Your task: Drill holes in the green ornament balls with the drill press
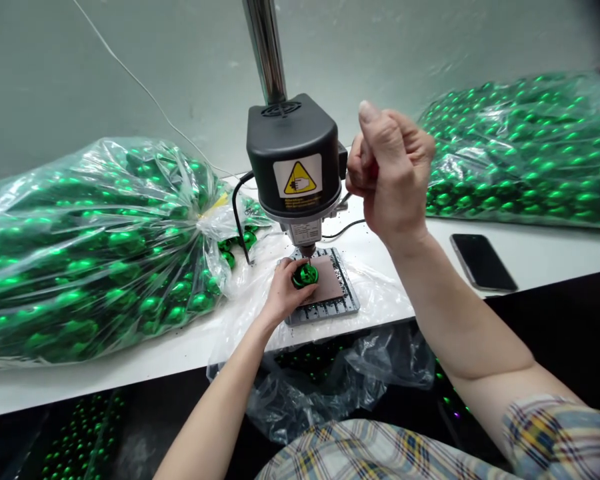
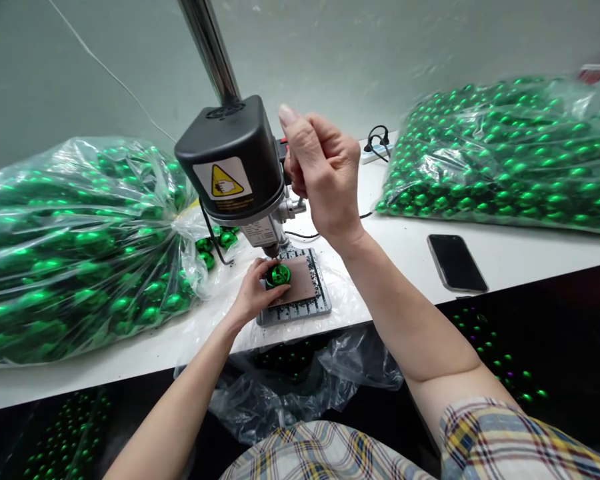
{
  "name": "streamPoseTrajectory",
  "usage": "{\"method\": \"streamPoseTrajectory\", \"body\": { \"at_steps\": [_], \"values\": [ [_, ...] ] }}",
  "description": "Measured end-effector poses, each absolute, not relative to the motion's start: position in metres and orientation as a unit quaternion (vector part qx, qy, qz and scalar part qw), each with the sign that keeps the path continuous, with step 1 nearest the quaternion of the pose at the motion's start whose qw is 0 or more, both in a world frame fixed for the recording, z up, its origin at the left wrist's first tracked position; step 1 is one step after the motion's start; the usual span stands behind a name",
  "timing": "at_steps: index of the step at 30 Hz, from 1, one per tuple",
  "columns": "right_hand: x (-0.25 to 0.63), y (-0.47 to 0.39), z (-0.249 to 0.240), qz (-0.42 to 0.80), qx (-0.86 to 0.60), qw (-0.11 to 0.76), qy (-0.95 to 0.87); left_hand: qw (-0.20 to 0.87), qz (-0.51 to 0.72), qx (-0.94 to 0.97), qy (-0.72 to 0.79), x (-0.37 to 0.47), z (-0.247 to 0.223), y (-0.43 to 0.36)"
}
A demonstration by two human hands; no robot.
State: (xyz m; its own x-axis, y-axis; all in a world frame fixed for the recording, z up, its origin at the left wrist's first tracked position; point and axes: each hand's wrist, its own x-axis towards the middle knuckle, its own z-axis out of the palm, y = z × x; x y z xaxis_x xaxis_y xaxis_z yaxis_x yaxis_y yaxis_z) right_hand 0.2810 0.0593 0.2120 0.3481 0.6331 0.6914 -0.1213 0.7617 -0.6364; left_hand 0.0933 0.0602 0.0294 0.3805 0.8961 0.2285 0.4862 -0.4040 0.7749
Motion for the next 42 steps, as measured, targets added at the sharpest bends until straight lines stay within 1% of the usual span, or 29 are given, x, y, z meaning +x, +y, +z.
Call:
{"method": "streamPoseTrajectory", "body": {
  "at_steps": [4,12,20,24,36,42],
  "values": [
    [0.282,0.060,0.211,0.248,-0.235,0.785,-0.517,0.274,0.316,0.784,0.459,0.105,0.027,0.062],
    [0.280,0.059,0.213,0.265,-0.192,0.800,-0.502,0.330,0.374,0.741,0.449,0.110,0.008,0.056],
    [0.280,0.043,0.187,0.184,-0.186,0.809,-0.526,0.307,0.382,0.735,0.470,0.110,0.003,0.055],
    [0.279,0.030,0.171,0.166,-0.193,0.805,-0.536,0.308,0.381,0.735,0.469,0.110,0.001,0.056],
    [0.283,0.038,0.134,0.055,-0.130,0.801,-0.582,0.316,0.388,0.731,0.464,0.112,0.000,0.056],
    [0.287,0.040,0.118,0.024,-0.087,0.781,-0.617,0.315,0.387,0.725,0.474,0.111,-0.001,0.054]
  ]
}}
